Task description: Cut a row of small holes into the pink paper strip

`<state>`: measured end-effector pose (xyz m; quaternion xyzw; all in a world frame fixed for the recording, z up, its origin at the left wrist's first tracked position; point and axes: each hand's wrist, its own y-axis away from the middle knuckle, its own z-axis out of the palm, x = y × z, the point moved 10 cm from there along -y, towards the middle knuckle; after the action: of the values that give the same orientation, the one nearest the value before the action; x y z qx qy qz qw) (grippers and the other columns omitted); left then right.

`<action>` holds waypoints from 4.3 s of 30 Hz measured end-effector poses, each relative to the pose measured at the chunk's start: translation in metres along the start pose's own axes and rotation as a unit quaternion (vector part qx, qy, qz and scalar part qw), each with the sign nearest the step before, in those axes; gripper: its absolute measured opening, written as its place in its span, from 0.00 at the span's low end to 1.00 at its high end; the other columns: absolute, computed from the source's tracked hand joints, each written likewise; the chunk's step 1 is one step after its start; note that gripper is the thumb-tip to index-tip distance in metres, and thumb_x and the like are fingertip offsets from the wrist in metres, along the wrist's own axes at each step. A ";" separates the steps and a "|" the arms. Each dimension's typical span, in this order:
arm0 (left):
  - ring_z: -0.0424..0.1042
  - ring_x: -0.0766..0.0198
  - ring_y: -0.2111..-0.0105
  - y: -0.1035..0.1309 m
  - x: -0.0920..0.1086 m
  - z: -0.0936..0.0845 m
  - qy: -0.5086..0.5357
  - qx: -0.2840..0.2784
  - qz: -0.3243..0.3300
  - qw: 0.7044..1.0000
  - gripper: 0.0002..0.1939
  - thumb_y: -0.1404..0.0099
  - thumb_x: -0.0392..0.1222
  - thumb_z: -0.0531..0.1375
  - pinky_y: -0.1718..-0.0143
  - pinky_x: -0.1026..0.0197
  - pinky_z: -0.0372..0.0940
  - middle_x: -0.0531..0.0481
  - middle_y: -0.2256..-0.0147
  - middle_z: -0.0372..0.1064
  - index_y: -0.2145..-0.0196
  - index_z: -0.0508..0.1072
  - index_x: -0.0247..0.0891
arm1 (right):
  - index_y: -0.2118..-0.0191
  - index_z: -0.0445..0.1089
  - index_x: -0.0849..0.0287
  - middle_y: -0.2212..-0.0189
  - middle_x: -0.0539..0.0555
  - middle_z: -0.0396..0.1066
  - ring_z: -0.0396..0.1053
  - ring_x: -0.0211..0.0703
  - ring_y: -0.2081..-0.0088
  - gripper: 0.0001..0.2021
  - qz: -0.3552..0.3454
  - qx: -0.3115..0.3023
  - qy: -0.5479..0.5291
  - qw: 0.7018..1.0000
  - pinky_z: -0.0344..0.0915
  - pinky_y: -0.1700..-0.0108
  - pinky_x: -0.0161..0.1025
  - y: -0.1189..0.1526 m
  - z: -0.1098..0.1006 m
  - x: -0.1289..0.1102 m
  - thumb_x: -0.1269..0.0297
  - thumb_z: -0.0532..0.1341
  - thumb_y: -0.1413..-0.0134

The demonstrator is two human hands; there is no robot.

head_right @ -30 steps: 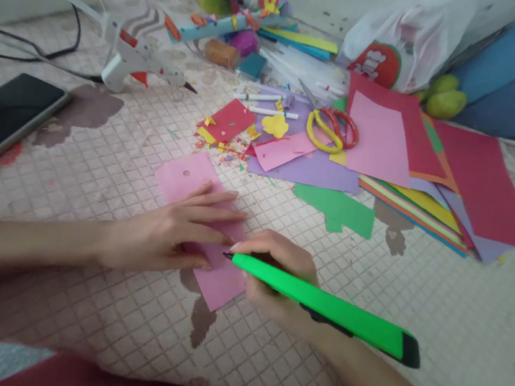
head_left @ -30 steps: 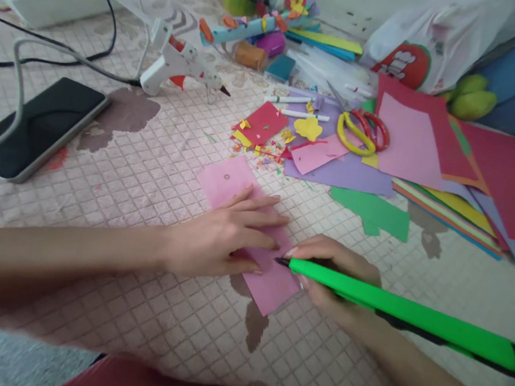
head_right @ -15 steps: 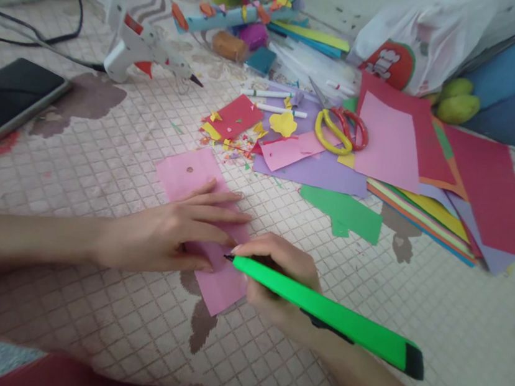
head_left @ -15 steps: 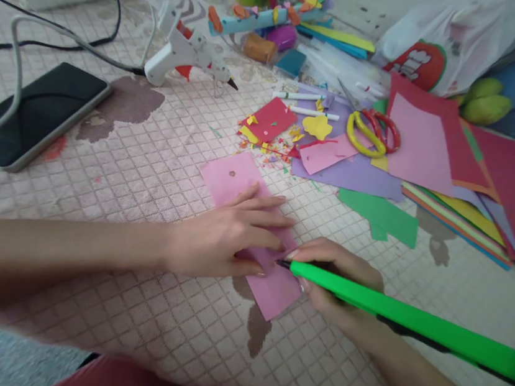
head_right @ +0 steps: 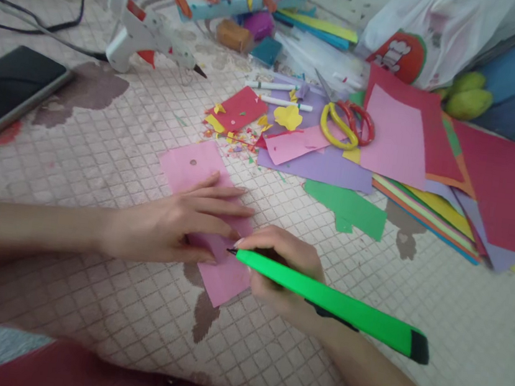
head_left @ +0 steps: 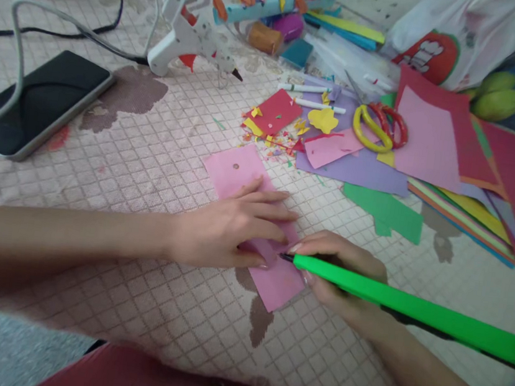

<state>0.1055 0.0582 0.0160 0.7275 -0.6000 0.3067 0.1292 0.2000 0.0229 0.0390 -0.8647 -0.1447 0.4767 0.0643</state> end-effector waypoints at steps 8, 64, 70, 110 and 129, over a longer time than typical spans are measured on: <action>0.50 0.46 0.34 0.000 -0.002 0.001 0.018 -0.002 -0.012 1.000 0.19 0.36 0.38 0.63 0.34 0.33 0.37 0.45 0.38 0.60 0.48 0.71 0.40 | 0.63 0.71 0.53 0.68 0.50 0.76 0.74 0.39 0.66 0.12 0.001 -0.001 0.001 1.000 0.72 0.67 0.36 0.001 0.001 0.004 0.77 0.59 0.48; 0.50 0.47 0.34 0.000 0.000 0.000 0.005 0.007 -0.005 1.000 0.19 0.38 0.36 0.64 0.34 0.34 0.39 0.45 0.39 0.61 0.48 0.71 0.39 | 0.62 0.71 0.51 0.68 0.48 0.76 0.74 0.38 0.67 0.14 0.018 0.033 0.026 0.999 0.70 0.66 0.37 0.010 0.003 0.005 0.80 0.60 0.49; 0.50 0.47 0.34 0.000 0.000 0.000 0.004 0.005 -0.006 1.000 0.20 0.38 0.37 0.64 0.33 0.35 0.39 0.46 0.39 0.60 0.47 0.71 0.40 | 0.63 0.71 0.50 0.68 0.48 0.76 0.73 0.39 0.68 0.14 0.022 0.032 0.028 0.999 0.70 0.67 0.37 0.010 0.004 0.006 0.79 0.60 0.49; 0.63 0.44 0.41 0.012 0.016 -0.003 -0.178 0.045 0.017 0.983 0.28 0.29 0.54 0.53 0.38 0.38 0.54 0.36 0.42 0.64 0.42 0.64 0.28 | 0.61 0.70 0.52 0.69 0.50 0.72 0.63 0.33 0.77 0.05 0.195 0.145 -0.199 0.949 0.61 0.79 0.29 0.033 -0.026 0.070 0.66 0.63 0.45; 0.64 0.47 0.42 0.014 0.016 -0.001 -0.187 0.041 0.029 0.981 0.27 0.29 0.52 0.54 0.40 0.45 0.59 0.37 0.41 0.63 0.43 0.65 0.26 | 0.61 0.70 0.49 0.66 0.47 0.72 0.64 0.33 0.73 0.07 0.237 0.145 -0.214 0.936 0.62 0.75 0.28 0.035 -0.021 0.084 0.66 0.64 0.46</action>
<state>0.0934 0.0429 0.0239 0.7586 -0.6217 0.1933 -0.0238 0.2661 0.0160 -0.0260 -0.7328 0.1250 0.6675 0.0418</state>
